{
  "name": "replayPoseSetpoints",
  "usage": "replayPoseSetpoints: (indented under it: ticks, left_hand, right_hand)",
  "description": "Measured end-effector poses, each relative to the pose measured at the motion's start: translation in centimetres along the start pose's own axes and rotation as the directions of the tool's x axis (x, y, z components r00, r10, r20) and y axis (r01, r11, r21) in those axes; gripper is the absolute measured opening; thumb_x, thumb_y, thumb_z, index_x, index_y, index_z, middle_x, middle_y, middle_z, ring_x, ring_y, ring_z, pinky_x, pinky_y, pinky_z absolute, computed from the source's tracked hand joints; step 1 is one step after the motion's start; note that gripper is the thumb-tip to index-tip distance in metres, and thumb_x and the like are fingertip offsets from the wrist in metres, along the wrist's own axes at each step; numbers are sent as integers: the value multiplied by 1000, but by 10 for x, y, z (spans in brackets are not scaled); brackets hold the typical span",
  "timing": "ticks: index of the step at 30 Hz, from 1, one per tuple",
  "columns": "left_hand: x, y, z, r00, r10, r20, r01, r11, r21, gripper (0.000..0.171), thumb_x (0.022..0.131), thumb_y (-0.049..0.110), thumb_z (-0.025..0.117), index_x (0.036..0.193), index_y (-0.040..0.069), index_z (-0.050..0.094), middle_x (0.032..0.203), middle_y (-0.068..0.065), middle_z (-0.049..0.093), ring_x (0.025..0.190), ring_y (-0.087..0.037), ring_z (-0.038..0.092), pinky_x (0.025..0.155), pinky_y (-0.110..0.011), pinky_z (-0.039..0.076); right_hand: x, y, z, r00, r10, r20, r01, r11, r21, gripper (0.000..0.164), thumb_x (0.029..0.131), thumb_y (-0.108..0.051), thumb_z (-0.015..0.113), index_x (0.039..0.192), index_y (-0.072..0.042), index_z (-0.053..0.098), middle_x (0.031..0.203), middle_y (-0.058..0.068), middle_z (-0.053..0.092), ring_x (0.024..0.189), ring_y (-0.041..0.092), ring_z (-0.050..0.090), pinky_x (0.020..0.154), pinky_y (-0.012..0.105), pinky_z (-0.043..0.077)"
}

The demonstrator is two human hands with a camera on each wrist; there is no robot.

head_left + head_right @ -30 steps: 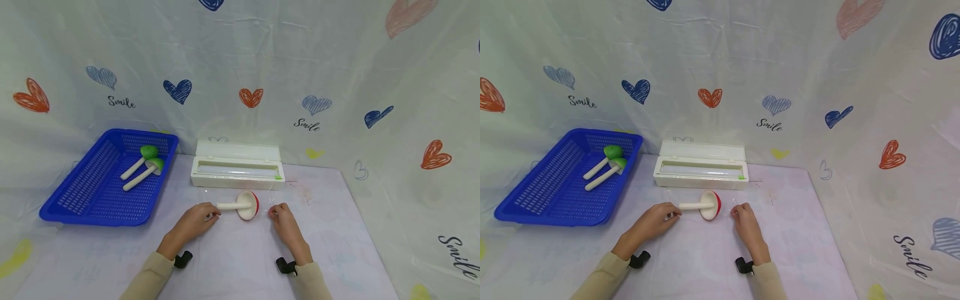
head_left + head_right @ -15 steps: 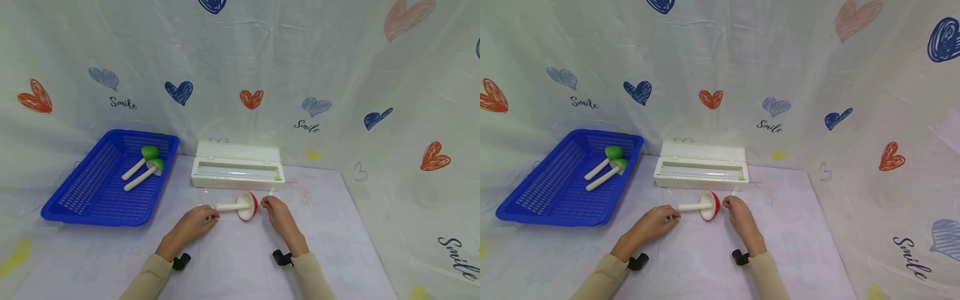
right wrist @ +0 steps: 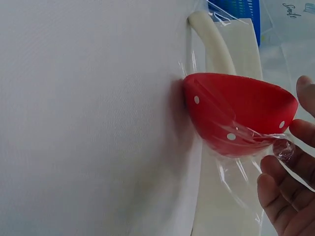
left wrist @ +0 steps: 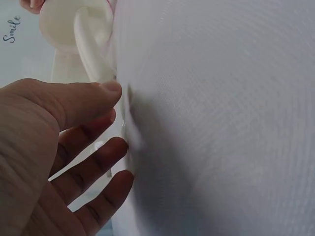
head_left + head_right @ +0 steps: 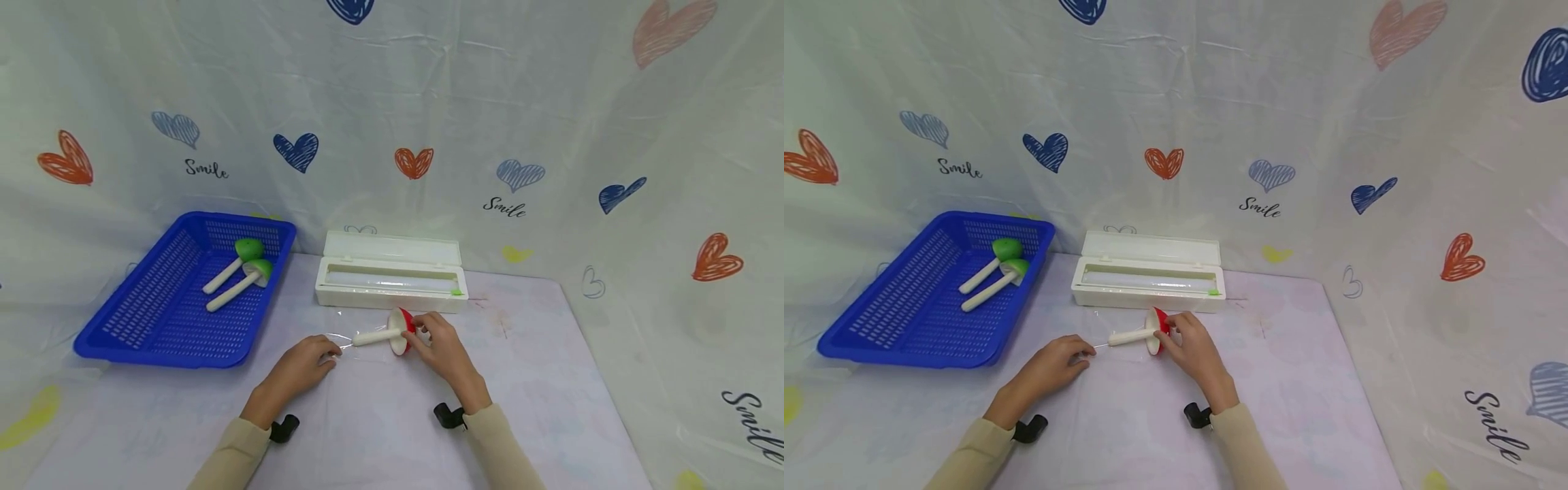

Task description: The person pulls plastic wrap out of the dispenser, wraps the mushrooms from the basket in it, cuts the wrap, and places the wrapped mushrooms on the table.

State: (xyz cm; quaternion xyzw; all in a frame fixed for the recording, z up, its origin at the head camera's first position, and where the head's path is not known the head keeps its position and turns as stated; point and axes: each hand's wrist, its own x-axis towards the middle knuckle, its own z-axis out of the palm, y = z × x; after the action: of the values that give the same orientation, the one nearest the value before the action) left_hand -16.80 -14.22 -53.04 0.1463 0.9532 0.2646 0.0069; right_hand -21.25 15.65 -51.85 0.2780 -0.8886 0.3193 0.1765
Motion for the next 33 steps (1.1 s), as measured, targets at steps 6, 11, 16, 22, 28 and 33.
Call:
replayPoseSetpoints:
  ticks: [6,11,16,22,28,33]
  left_hand:
    - [0,-4,2,1000,-1,-22,1,1000,1,18,85,3,81,101,11,77,100,0,73,100,-21,69,90,-42,57]
    - [1,-4,1,999,-41,2,41,999,2,14,86,6,82,99,9,78,99,-2,72,102,-25,68,93,-44,56]
    - [4,-4,1,998,-57,13,56,998,10,10,85,10,83,94,10,80,95,1,70,98,-21,65,90,-41,56]
    - [9,-3,3,1000,-15,-23,17,997,80,6,86,8,82,85,13,79,87,4,69,86,-16,63,78,-35,55]
    - [15,-4,1,997,19,-71,-9,990,141,6,92,9,75,86,12,75,76,4,61,73,-12,53,65,-29,47]
    - [23,2,-7,994,5,-107,6,995,103,3,93,12,74,94,10,76,74,4,54,73,-12,48,63,-28,43]
  right_hand:
    - [5,-8,4,998,56,24,-56,998,-2,31,85,-16,86,108,-3,71,103,8,68,87,24,68,76,34,62]
    - [8,-9,6,997,66,48,-67,998,12,31,85,-16,86,108,-3,71,103,8,68,86,26,68,77,36,62]
    - [9,-8,7,996,65,53,-67,998,21,31,86,-16,85,108,-2,70,103,9,67,86,27,67,75,38,62]
    - [10,-8,8,996,74,54,-75,997,12,30,86,-17,86,108,-3,71,102,7,66,85,26,67,75,36,62]
    - [11,-9,9,996,70,55,-71,997,21,29,86,-17,85,107,-3,71,101,8,66,85,27,67,75,38,62]
    - [11,-9,8,996,70,51,-71,997,21,28,86,-16,86,106,-3,71,101,7,66,85,27,67,74,38,61]
